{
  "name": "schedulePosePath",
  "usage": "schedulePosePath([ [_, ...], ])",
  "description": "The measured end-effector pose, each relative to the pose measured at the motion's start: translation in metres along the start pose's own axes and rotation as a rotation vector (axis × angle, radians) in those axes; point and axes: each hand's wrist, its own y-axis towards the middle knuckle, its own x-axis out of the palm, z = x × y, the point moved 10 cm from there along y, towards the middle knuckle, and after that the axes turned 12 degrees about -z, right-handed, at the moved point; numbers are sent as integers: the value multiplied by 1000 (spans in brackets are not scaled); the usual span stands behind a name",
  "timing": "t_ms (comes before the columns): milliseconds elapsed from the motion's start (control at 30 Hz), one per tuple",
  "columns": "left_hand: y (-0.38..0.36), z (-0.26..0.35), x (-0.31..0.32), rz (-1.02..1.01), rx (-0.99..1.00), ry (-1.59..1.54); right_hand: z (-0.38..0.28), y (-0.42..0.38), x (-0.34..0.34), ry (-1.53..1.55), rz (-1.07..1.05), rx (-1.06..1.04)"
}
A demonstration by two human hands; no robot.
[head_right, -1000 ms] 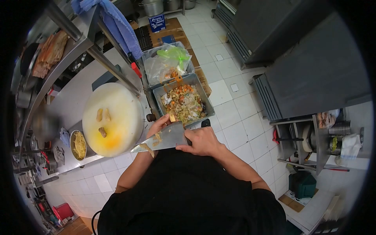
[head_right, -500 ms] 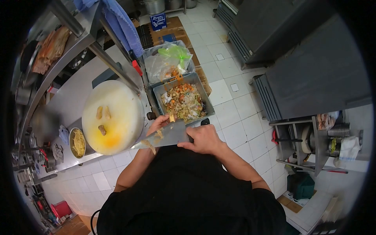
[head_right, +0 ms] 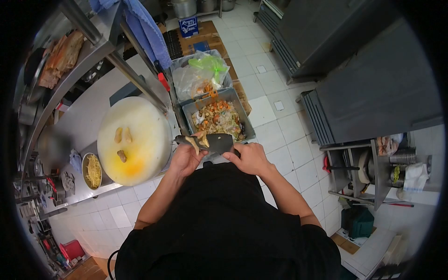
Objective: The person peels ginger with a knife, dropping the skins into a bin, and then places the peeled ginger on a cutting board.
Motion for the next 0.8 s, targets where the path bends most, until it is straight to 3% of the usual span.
schedulePosePath([
  [233, 2, 4, -6, 40, -23, 144, 42, 14, 28, 125, -137, 99],
  [300, 1, 7, -1, 12, -20, 183, 71, 16, 46, 504, -183, 244],
  [433, 4, 10, -10, 40, -24, 249, 75, 8, 63, 687, -298, 362],
  [500, 6, 7, -10, 23, -29, 260, 50, 17, 46, 516, -162, 166],
  [533, 5, 5, -10, 11, -33, 269, 39, 16, 42, 517, -160, 166],
  [600, 3, 3, -11, 5, -11, 306, 1, 11, 11, 215, -1, 9],
  [800, -3, 9, -12, 29, 115, 475, -35, 4, -1, -54, 24, -158],
])
